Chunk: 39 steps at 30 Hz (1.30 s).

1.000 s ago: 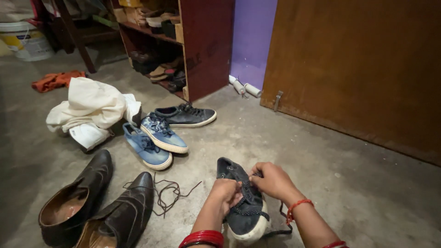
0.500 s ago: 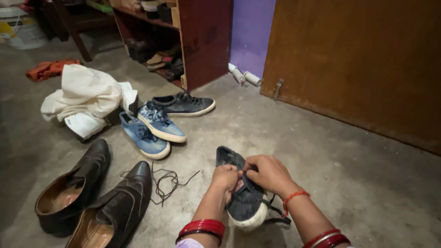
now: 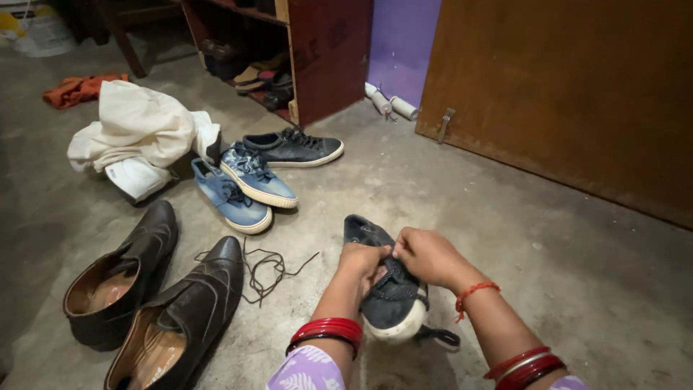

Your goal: The person sits on the floor and laces a black sneaker by threading the laces through the eyelets and tying them. Other shoes and a cloth are visible nearby.

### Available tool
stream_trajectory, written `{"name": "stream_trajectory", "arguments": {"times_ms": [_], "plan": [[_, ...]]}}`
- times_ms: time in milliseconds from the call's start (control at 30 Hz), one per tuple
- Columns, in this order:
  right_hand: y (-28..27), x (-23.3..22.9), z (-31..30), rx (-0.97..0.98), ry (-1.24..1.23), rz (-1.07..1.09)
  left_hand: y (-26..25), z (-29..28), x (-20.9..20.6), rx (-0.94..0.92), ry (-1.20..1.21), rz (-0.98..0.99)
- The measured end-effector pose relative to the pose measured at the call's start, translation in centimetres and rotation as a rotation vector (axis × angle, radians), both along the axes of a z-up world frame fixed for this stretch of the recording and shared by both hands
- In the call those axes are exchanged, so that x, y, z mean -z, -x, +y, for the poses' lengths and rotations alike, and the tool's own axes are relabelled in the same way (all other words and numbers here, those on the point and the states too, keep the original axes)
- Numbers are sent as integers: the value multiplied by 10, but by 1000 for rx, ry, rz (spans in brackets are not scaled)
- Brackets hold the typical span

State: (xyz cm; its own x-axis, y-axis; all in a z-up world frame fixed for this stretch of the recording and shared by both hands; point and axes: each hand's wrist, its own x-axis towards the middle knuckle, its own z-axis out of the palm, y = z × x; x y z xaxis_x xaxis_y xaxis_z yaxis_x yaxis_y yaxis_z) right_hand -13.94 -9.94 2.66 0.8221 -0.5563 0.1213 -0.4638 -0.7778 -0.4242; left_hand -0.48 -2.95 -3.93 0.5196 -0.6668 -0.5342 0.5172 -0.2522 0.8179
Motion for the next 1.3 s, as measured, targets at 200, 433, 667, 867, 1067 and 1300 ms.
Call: {"name": "stream_trajectory", "arguments": {"times_ms": [200, 433, 667, 867, 1067, 1300], "plan": [[-6, -25, 0, 77, -531, -165, 1, 5, 13, 40, -133, -35], [3, -46, -15, 284, -163, -119, -23, -10, 21, -56, 30, -121], [4, -66, -31, 135, 45, -186, -34, -46, -33, -200, 118, 35], [-55, -144, -46, -230, 319, 119, -94, -115, -110, -223, 246, 81], [-115, -259, -61, -314, 655, 230, -178, -150, -209, -62, 325, 1], [-136, -318, -52, -436, 573, 86, -184, -121, -298, -166, 376, -89]]}}
